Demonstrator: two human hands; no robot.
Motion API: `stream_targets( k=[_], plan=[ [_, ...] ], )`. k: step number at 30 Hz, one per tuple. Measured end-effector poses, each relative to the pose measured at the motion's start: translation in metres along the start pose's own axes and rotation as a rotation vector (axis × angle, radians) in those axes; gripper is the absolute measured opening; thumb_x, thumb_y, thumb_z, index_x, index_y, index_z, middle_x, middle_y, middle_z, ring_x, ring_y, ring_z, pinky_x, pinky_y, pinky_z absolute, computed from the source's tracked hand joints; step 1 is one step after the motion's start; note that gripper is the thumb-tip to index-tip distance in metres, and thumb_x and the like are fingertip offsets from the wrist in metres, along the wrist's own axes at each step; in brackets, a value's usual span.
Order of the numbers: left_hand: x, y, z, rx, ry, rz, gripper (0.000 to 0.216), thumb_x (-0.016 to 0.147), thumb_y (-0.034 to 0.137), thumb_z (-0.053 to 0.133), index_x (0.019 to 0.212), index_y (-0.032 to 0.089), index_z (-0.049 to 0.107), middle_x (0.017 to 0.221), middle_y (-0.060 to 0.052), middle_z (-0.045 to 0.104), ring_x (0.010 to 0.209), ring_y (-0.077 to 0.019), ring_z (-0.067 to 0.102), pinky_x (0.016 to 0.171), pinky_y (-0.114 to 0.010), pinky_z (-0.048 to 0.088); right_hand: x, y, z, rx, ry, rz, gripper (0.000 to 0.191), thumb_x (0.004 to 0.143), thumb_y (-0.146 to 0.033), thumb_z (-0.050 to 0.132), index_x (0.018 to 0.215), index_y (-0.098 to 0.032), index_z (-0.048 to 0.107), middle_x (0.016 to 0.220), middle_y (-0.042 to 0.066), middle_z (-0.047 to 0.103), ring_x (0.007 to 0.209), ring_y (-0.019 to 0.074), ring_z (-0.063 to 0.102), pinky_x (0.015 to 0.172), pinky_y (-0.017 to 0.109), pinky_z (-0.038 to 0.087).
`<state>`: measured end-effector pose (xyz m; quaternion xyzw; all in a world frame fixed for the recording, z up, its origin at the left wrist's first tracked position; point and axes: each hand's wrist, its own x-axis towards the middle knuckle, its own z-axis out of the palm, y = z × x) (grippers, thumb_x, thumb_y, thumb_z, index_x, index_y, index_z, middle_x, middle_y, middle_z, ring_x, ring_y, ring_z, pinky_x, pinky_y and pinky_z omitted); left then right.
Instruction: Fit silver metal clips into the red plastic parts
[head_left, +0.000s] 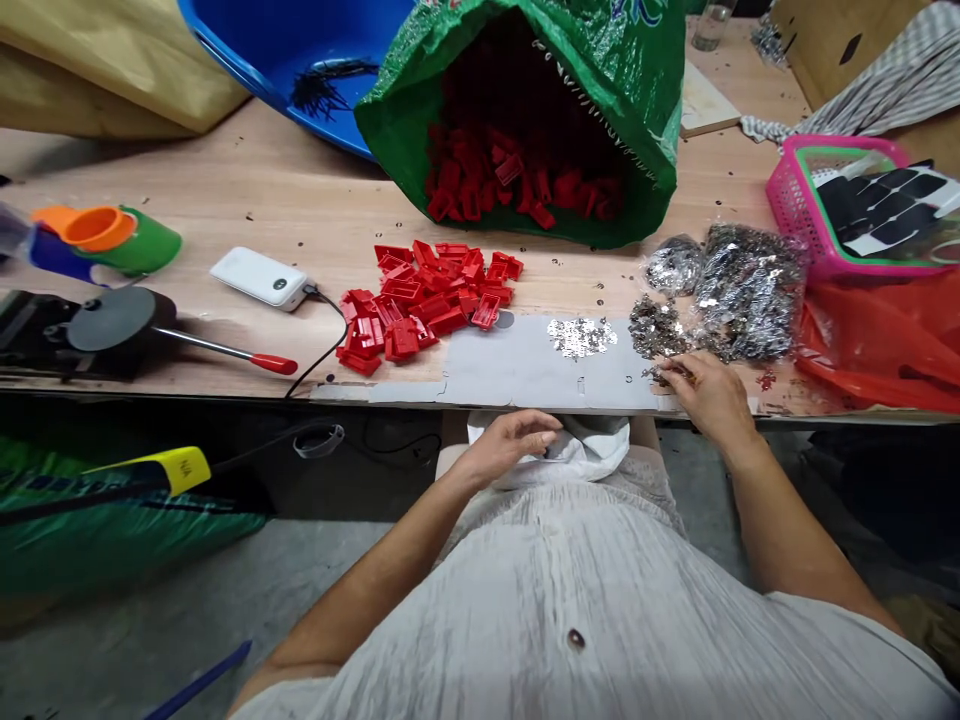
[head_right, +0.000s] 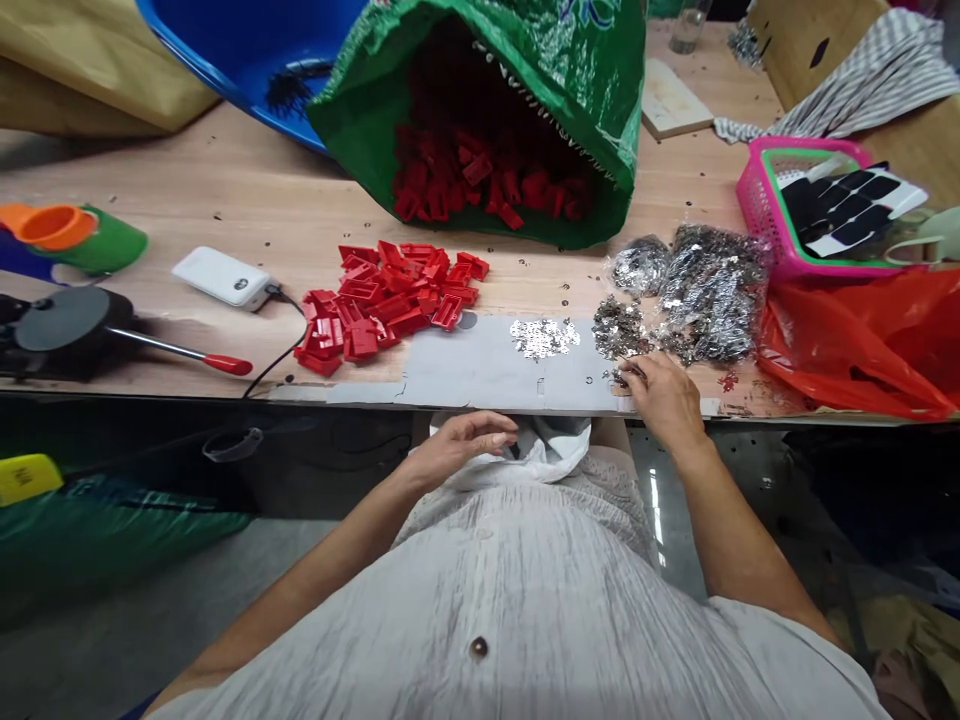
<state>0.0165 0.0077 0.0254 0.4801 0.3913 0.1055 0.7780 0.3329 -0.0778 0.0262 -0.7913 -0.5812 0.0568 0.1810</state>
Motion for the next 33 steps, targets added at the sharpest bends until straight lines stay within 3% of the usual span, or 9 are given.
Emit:
stream_targets(
  k=[3,7,10,12,15,19,24,28,33],
  plan=[
    [0.003,0.022,-0.011,0.047,0.108,0.159,0.031,0.078,0.040,0.073,0.101,0.019,0.073,0.090,-0.008,0.073,0.085,-0.0204,0.066,0.072,-0.028,0.049,0.003,-0.007,0.004,-0.043,-0.023,-0.013,0.019,0.090,-0.032,0.057,0.096,-0.023,0.072,0.094,0.007,0.069,0.086,0.0233,0.061,0.069,0.033,0.043],
    [0.025,0.044,-0.039,0.407,0.652,0.518,0.033,0.081,0.028,0.071,0.112,0.022,0.068,0.096,-0.005,0.070,0.089,-0.0198,0.063,0.083,-0.030,0.047,0.005,-0.008,0.010,-0.103,-0.017,-0.011,0.018,0.089,-0.036,0.058,0.090,-0.024,0.071,0.090,0.006,0.068,0.080,0.0228,0.060,0.063,0.033,0.040],
    [0.043,0.054,-0.059,0.791,0.931,0.548,0.044,0.078,0.021,0.074,0.120,0.021,0.063,0.115,-0.011,0.064,0.108,-0.0276,0.057,0.100,-0.039,0.041,0.005,-0.002,0.013,-0.109,0.003,-0.041,0.023,0.091,-0.040,0.055,0.088,-0.024,0.071,0.090,0.006,0.069,0.079,0.0234,0.061,0.063,0.034,0.040],
    [0.053,0.056,-0.064,0.956,0.984,0.498,0.050,0.077,0.026,0.077,0.123,0.018,0.061,0.120,-0.016,0.060,0.115,-0.0327,0.053,0.104,-0.044,0.038,0.005,0.003,0.013,-0.100,0.023,-0.077,0.027,0.092,-0.043,0.052,0.089,-0.023,0.071,0.090,0.008,0.069,0.080,0.0247,0.061,0.064,0.035,0.041],
    [0.064,0.057,-0.063,1.084,0.962,0.472,0.048,0.078,0.028,0.076,0.123,0.019,0.061,0.119,-0.016,0.057,0.113,-0.0333,0.050,0.101,-0.045,0.039,0.005,0.003,0.013,-0.047,0.048,-0.126,0.031,0.094,-0.046,0.050,0.089,-0.023,0.071,0.090,0.009,0.070,0.082,0.0261,0.063,0.066,0.037,0.043],
    [0.075,0.055,-0.057,1.179,0.930,0.466,0.022,0.082,0.024,0.071,0.104,0.021,0.068,0.115,-0.013,0.057,0.108,-0.0307,0.049,0.096,-0.044,0.040,0.004,-0.011,0.017,0.069,0.000,-0.164,0.028,0.093,-0.044,0.053,0.091,-0.024,0.071,0.095,0.007,0.072,0.084,0.0247,0.065,0.070,0.036,0.046],
    [0.073,0.050,-0.062,1.137,0.941,0.460,0.007,0.084,0.018,0.066,0.090,0.018,0.067,0.108,-0.013,0.061,0.107,-0.0297,0.050,0.095,-0.044,0.041,0.004,-0.028,0.021,0.067,-0.070,-0.158,0.026,0.093,-0.042,0.054,0.094,-0.023,0.072,0.097,0.007,0.072,0.087,0.0247,0.067,0.073,0.037,0.048],
    [0.059,0.043,-0.060,0.683,0.787,0.555,0.009,0.080,0.018,0.069,0.080,0.019,0.060,0.096,-0.006,0.063,0.097,-0.0213,0.058,0.092,-0.036,0.046,0.007,-0.023,0.013,0.137,-0.065,-0.131,0.026,0.094,-0.037,0.052,0.101,-0.023,0.073,0.102,0.007,0.073,0.091,0.0240,0.067,0.077,0.037,0.049],
    [0.033,0.039,-0.033,-0.280,0.327,0.392,0.034,0.069,0.025,0.081,0.078,0.018,0.048,0.081,0.000,0.065,0.086,-0.0183,0.071,0.084,-0.032,0.054,0.008,-0.020,0.013,0.121,-0.116,-0.138,0.020,0.090,-0.036,0.058,0.098,-0.025,0.073,0.101,0.006,0.073,0.091,0.0239,0.066,0.076,0.036,0.049]
  ],
)
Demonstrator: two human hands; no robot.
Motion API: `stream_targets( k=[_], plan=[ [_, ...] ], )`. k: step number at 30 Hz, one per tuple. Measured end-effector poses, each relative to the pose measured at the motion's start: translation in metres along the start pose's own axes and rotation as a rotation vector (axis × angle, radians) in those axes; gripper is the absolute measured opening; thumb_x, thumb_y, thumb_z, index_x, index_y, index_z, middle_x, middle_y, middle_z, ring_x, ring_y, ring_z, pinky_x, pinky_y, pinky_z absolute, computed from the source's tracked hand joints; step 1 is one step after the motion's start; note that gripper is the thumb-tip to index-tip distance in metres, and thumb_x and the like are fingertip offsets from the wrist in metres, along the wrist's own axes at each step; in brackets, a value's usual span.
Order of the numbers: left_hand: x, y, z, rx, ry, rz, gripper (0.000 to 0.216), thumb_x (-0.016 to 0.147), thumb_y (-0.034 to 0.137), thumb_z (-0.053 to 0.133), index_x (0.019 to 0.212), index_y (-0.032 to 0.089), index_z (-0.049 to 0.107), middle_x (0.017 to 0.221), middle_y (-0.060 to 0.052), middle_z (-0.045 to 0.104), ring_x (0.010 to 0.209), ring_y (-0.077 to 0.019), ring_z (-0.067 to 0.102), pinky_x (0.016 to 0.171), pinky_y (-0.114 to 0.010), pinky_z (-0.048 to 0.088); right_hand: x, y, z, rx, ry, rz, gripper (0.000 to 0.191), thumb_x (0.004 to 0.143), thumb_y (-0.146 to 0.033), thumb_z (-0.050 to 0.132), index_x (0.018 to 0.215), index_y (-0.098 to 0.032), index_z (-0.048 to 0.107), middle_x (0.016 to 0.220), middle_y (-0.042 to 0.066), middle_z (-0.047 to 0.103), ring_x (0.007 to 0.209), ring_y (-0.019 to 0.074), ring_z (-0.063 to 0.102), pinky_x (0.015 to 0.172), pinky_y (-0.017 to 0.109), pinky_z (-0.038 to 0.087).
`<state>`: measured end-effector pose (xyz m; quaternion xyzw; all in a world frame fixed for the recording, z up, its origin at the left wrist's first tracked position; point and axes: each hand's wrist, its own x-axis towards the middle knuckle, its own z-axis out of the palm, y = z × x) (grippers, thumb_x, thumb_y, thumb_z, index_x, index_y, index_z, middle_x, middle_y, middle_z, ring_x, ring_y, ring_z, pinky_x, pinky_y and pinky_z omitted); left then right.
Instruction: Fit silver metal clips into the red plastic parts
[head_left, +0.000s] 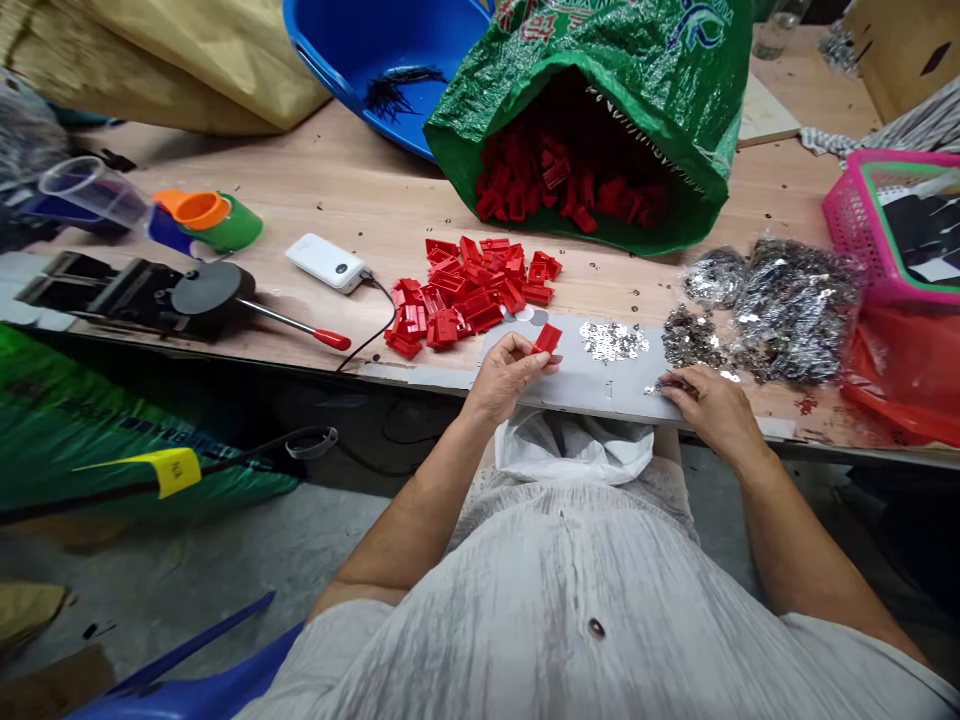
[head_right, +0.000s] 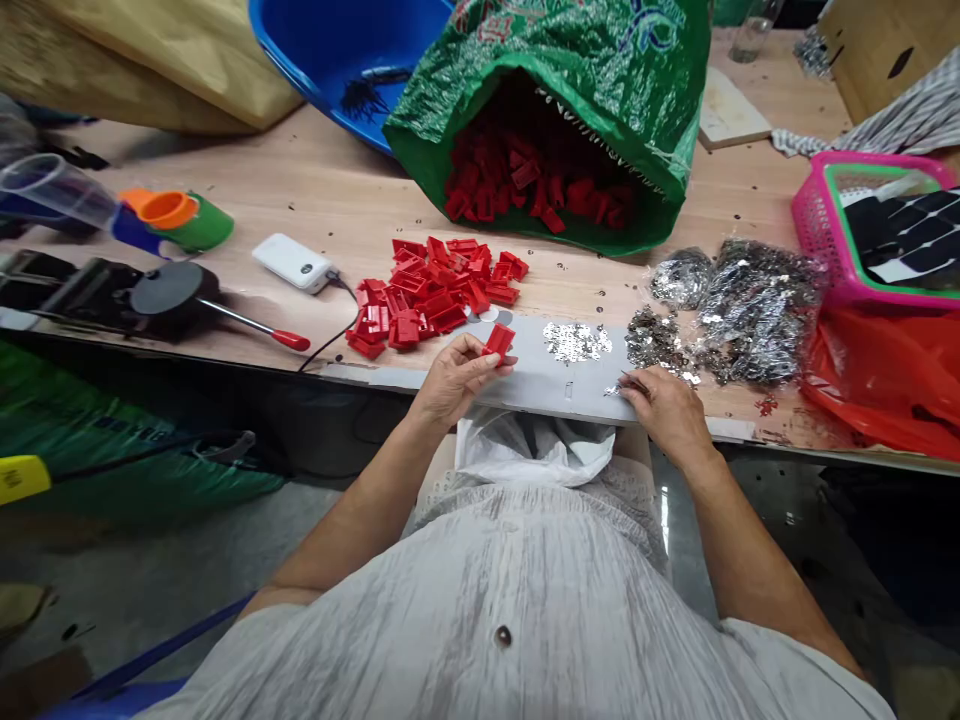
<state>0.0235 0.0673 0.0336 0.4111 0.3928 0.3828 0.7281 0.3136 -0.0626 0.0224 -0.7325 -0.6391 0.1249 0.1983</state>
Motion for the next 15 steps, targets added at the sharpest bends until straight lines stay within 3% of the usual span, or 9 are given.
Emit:
stream_targets(
  k=[3,7,12,15],
  plan=[
    [-0.021,0.004,0.013,-0.300,-0.077,-0.176,0.042,0.066,0.014,0.081,0.097,0.021,0.054,0.094,-0.001,0.069,0.090,-0.0182,0.074,0.085,-0.029,0.056,0.001,-0.005,0.005,-0.044,-0.025,0.006,0.017,0.089,-0.035,0.058,0.094,-0.026,0.072,0.098,0.004,0.073,0.088,0.0234,0.066,0.072,0.035,0.047],
    [-0.040,0.003,0.022,-0.465,-0.163,-0.331,0.052,0.071,0.006,0.074,0.116,0.025,0.057,0.095,0.001,0.068,0.098,-0.0183,0.073,0.093,-0.027,0.056,0.002,-0.012,0.005,-0.047,-0.041,0.015,0.015,0.089,-0.033,0.056,0.094,-0.025,0.068,0.094,0.003,0.072,0.082,0.0213,0.065,0.067,0.032,0.044],
    [-0.045,-0.008,0.024,-0.520,-0.228,-0.360,0.032,0.068,0.007,0.074,0.098,0.014,0.065,0.087,-0.004,0.068,0.113,-0.0272,0.068,0.099,-0.032,0.053,0.001,-0.023,0.000,0.115,0.017,0.049,0.013,0.087,-0.033,0.057,0.095,-0.023,0.062,0.082,0.003,0.070,0.065,0.0169,0.061,0.062,0.029,0.043],
    [-0.043,-0.014,0.025,-0.441,-0.198,-0.337,0.026,0.066,0.011,0.077,0.089,0.013,0.065,0.086,-0.005,0.069,0.107,-0.0256,0.070,0.081,-0.024,0.054,0.001,-0.030,0.000,0.197,0.036,0.037,0.014,0.087,-0.034,0.057,0.093,-0.023,0.061,0.083,0.003,0.070,0.064,0.0160,0.061,0.062,0.028,0.044]
  ],
)
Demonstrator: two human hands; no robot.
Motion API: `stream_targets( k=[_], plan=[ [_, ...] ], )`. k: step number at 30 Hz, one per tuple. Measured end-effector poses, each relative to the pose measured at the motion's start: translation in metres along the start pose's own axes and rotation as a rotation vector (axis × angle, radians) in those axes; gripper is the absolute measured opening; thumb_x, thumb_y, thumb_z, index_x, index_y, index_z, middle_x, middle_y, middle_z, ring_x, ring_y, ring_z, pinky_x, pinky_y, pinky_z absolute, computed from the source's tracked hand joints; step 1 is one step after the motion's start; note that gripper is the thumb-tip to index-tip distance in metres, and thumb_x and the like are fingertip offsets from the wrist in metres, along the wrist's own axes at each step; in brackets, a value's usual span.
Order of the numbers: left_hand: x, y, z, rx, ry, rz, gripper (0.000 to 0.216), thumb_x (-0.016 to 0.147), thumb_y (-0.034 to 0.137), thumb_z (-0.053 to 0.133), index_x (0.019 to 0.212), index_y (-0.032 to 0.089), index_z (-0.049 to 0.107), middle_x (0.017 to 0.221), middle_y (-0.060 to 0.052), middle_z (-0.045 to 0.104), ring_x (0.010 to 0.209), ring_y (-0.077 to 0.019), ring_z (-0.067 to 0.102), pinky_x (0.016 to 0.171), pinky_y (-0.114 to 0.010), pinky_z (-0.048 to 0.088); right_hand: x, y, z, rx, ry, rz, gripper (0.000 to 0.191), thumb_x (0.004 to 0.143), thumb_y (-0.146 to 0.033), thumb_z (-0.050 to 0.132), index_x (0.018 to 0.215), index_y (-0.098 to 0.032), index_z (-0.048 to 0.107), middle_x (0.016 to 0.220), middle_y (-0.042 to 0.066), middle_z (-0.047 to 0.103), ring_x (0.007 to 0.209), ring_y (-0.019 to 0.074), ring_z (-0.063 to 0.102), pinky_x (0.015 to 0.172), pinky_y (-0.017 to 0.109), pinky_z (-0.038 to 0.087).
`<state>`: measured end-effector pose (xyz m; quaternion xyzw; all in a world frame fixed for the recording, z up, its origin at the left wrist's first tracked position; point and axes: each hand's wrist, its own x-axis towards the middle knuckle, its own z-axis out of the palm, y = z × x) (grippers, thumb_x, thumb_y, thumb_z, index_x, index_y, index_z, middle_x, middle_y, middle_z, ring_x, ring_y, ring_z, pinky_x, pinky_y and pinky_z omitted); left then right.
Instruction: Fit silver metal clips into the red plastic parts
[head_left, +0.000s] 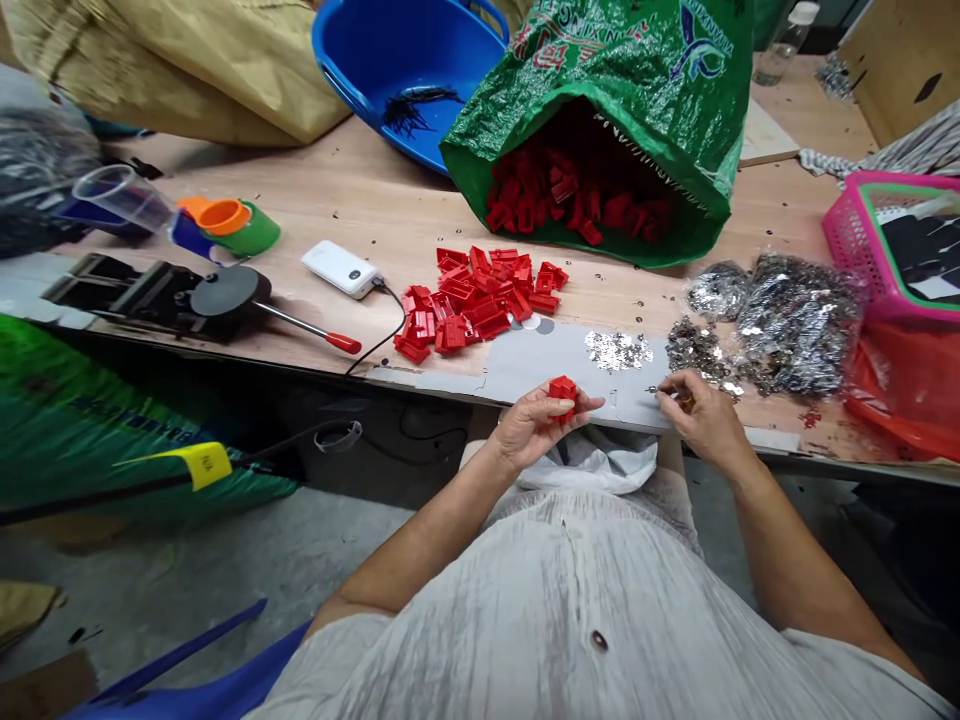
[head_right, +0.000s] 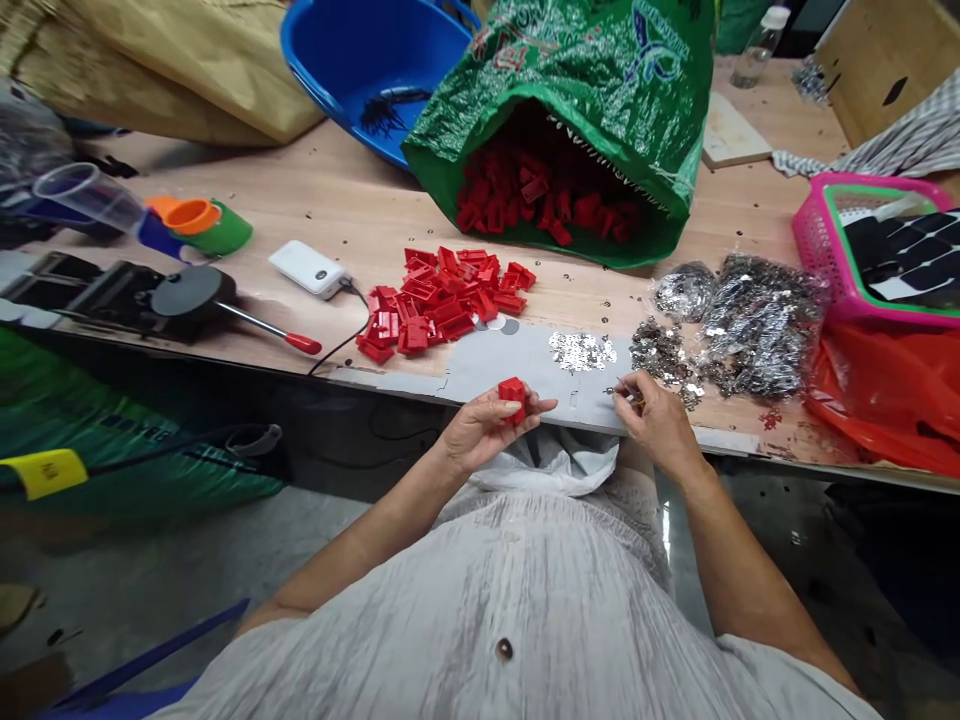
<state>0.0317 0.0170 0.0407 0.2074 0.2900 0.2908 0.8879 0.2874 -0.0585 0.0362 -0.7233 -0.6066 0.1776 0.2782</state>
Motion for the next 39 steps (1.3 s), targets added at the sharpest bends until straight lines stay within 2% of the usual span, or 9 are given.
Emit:
stream_targets(
  k=[3,7,12,15,22,25,30,35,39],
  plan=[
    [0.002,-0.002,0.002,0.148,0.038,0.036,0.042,0.072,0.019,0.077,0.112,0.018,0.063,0.075,-0.002,0.068,0.080,-0.0168,0.071,0.057,-0.018,0.045,-0.001,-0.006,0.003,0.054,-0.017,0.003,0.015,0.089,-0.037,0.057,0.093,-0.022,0.061,0.083,0.003,0.070,0.066,0.0159,0.061,0.063,0.028,0.044],
    [0.002,-0.001,0.006,0.162,0.094,0.016,0.047,0.083,0.041,0.069,0.123,0.019,0.058,0.067,0.000,0.063,0.058,-0.0112,0.061,0.047,-0.017,0.035,-0.002,-0.013,0.007,0.106,-0.064,0.022,0.015,0.090,-0.037,0.058,0.093,-0.022,0.062,0.079,0.002,0.068,0.066,0.0154,0.060,0.063,0.027,0.043],
    [0.003,0.000,0.003,0.006,0.055,-0.042,0.043,0.084,0.041,0.069,0.116,0.015,0.058,0.090,-0.009,0.070,0.071,-0.0160,0.069,0.052,-0.019,0.045,-0.003,-0.020,0.015,0.162,-0.084,0.015,0.015,0.090,-0.036,0.058,0.093,-0.022,0.062,0.076,0.000,0.066,0.065,0.0143,0.057,0.062,0.026,0.042],
    [0.003,-0.001,0.002,0.010,0.078,-0.077,0.036,0.078,0.027,0.076,0.106,0.017,0.055,0.091,-0.007,0.069,0.079,-0.0188,0.072,0.062,-0.023,0.054,-0.004,-0.025,0.018,0.224,-0.087,0.013,0.016,0.090,-0.037,0.059,0.092,-0.022,0.064,0.075,0.000,0.066,0.063,0.0139,0.056,0.060,0.026,0.042],
    [0.001,-0.005,0.008,0.090,0.080,-0.033,0.054,0.069,0.017,0.084,0.115,0.019,0.056,0.086,0.000,0.065,0.090,-0.0208,0.074,0.087,-0.035,0.059,-0.006,-0.045,0.015,0.325,-0.016,0.020,0.017,0.090,-0.037,0.062,0.093,-0.022,0.069,0.081,0.001,0.069,0.064,0.0128,0.055,0.061,0.026,0.042],
    [0.003,-0.009,0.007,0.157,0.136,0.053,0.050,0.064,0.023,0.087,0.102,0.019,0.054,0.091,0.000,0.065,0.087,-0.0220,0.074,0.074,-0.032,0.061,-0.009,-0.054,0.014,0.327,-0.012,0.006,0.017,0.090,-0.038,0.063,0.093,-0.022,0.069,0.078,0.000,0.069,0.061,0.0122,0.053,0.059,0.026,0.041],
    [0.005,-0.016,0.006,0.372,0.199,0.274,0.052,0.069,0.033,0.083,0.113,0.021,0.058,0.078,0.004,0.059,0.060,-0.0088,0.063,0.049,-0.016,0.049,-0.016,-0.063,0.020,0.297,-0.044,-0.072,0.012,0.090,-0.032,0.063,0.093,-0.023,0.069,0.078,0.000,0.070,0.061,0.0123,0.057,0.059,0.026,0.042],
    [0.005,-0.019,0.004,0.300,0.084,0.286,0.050,0.074,0.031,0.079,0.118,0.022,0.058,0.109,-0.004,0.063,0.095,-0.0161,0.068,0.084,-0.032,0.059,-0.016,-0.068,0.023,0.244,0.000,-0.152,0.007,0.090,-0.024,0.063,0.094,-0.023,0.068,0.082,0.000,0.072,0.063,0.0125,0.060,0.061,0.026,0.046],
    [0.003,-0.023,-0.002,0.622,0.117,0.491,0.039,0.079,0.029,0.077,0.113,0.021,0.061,0.122,-0.007,0.065,0.105,-0.0187,0.067,0.093,-0.033,0.056,-0.016,-0.069,0.023,0.213,0.033,-0.218,0.007,0.091,-0.022,0.062,0.095,-0.023,0.067,0.085,0.001,0.072,0.066,0.0134,0.062,0.062,0.027,0.047]
  ],
)
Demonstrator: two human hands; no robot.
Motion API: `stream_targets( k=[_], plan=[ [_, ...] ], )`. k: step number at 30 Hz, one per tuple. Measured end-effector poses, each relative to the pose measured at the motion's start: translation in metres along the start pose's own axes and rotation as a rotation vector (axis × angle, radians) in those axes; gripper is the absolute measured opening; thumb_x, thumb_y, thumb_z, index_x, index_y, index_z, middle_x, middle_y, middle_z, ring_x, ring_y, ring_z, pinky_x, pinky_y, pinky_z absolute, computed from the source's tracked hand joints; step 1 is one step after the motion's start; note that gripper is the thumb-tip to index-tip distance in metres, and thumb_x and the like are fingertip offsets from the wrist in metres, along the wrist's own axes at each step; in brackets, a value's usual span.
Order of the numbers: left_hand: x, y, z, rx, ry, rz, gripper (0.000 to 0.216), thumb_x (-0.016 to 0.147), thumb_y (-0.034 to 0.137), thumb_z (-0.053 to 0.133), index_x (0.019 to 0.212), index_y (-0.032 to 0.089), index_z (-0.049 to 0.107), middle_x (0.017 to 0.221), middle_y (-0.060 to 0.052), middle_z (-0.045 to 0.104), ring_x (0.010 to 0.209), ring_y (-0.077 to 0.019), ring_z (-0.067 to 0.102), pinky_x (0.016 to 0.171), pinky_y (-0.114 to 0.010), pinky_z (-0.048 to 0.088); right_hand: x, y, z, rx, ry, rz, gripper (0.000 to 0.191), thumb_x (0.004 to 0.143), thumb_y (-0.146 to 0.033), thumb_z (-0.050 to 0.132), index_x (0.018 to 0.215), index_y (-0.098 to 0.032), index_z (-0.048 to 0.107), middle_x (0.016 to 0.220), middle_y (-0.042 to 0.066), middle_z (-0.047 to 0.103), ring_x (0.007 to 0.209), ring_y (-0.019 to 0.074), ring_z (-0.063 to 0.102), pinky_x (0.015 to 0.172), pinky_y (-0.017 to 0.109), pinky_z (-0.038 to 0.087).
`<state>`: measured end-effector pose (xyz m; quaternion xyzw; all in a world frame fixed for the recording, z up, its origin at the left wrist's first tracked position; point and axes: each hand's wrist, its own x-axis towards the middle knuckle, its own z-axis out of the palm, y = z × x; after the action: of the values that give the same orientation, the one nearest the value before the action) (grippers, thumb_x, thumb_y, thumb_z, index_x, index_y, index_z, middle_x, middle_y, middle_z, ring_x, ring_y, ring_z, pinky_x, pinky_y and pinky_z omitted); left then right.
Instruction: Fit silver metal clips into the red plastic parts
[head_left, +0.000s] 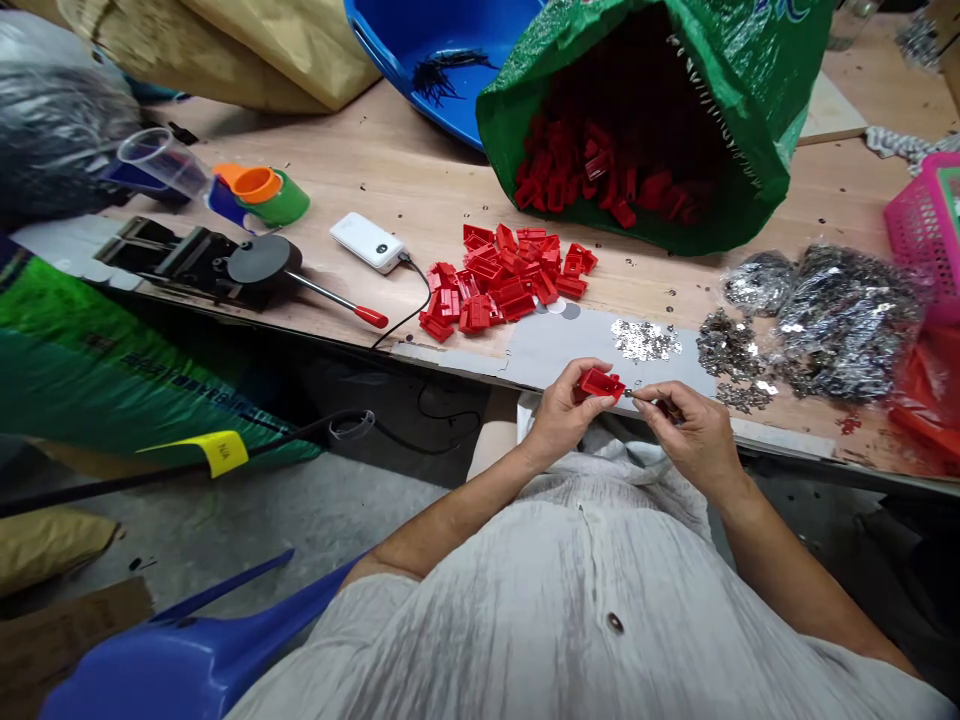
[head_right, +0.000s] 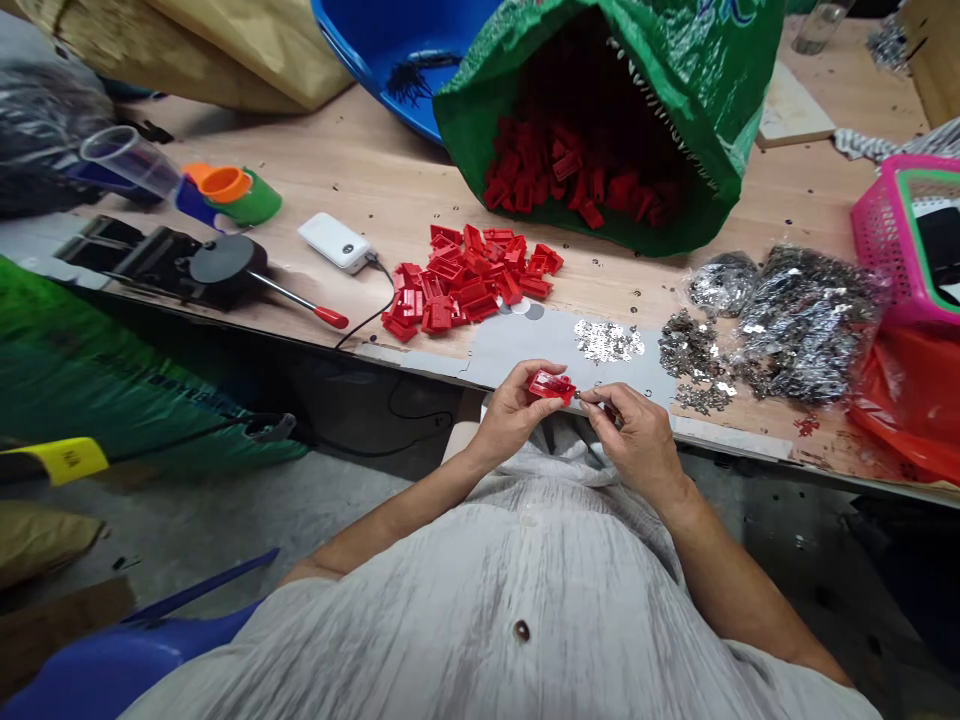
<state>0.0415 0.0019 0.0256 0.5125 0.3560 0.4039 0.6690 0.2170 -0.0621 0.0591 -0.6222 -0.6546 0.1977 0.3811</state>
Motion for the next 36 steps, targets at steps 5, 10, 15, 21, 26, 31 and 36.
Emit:
stream_targets(
  k=[5,10,15,21,26,31,36],
  plan=[
    [-0.007,0.000,-0.001,0.420,0.038,0.275,0.035,0.080,0.034,0.077,0.110,0.022,0.064,0.117,-0.007,0.072,0.104,-0.0190,0.071,0.092,-0.032,0.056,0.001,0.002,0.004,-0.083,-0.004,-0.136,0.010,0.092,-0.018,0.058,0.099,-0.022,0.064,0.091,0.005,0.073,0.079,0.0175,0.067,0.069,0.030,0.051],
    [-0.009,0.002,-0.001,0.663,0.061,0.519,0.033,0.083,0.035,0.074,0.112,0.022,0.064,0.105,-0.004,0.076,0.097,-0.0174,0.073,0.092,-0.032,0.059,0.003,0.003,0.006,-0.099,-0.041,-0.194,0.009,0.094,-0.019,0.056,0.099,-0.022,0.063,0.090,0.006,0.071,0.080,0.0188,0.067,0.070,0.032,0.051],
    [-0.007,-0.001,0.002,0.656,0.058,0.598,0.034,0.081,0.037,0.075,0.109,0.020,0.065,0.101,-0.002,0.077,0.083,-0.0155,0.074,0.115,-0.051,0.045,0.005,-0.001,0.008,-0.055,-0.051,-0.202,0.012,0.096,-0.019,0.053,0.098,-0.022,0.064,0.090,0.006,0.070,0.084,0.0197,0.067,0.073,0.033,0.052],
    [-0.014,0.008,0.007,0.462,0.142,0.314,0.032,0.074,0.035,0.082,0.103,0.026,0.071,0.102,-0.003,0.076,0.111,-0.0272,0.070,0.113,-0.050,0.046,0.008,-0.003,0.001,0.148,-0.145,0.009,0.018,0.097,-0.029,0.052,0.100,-0.024,0.069,0.095,0.006,0.068,0.088,0.0200,0.064,0.076,0.033,0.050],
    [-0.015,0.010,0.008,0.407,0.162,0.286,0.034,0.070,0.033,0.085,0.100,0.027,0.072,0.102,-0.003,0.077,0.120,-0.0298,0.065,0.112,-0.049,0.047,0.008,0.009,-0.008,0.274,-0.140,0.221,0.021,0.095,-0.039,0.055,0.102,-0.023,0.068,0.092,0.004,0.066,0.075,0.0157,0.056,0.065,0.029,0.043],
    [-0.016,0.011,0.010,0.433,0.122,0.312,0.032,0.072,0.033,0.083,0.101,0.026,0.072,0.101,-0.003,0.077,0.110,-0.0281,0.070,0.113,-0.050,0.046,0.009,0.013,-0.002,0.335,-0.175,0.300,0.020,0.089,-0.042,0.064,0.093,-0.023,0.061,0.081,-0.001,0.059,0.068,0.0133,0.050,0.062,0.027,0.040],
    [-0.016,0.006,0.014,0.449,0.076,0.358,0.029,0.076,0.031,0.080,0.103,0.025,0.072,0.103,-0.003,0.077,0.104,-0.0244,0.071,0.114,-0.049,0.045,0.011,0.016,0.007,0.356,-0.214,0.248,0.016,0.088,-0.036,0.062,0.088,-0.023,0.052,0.080,-0.003,0.054,0.070,0.0125,0.050,0.065,0.026,0.041]
  ],
)
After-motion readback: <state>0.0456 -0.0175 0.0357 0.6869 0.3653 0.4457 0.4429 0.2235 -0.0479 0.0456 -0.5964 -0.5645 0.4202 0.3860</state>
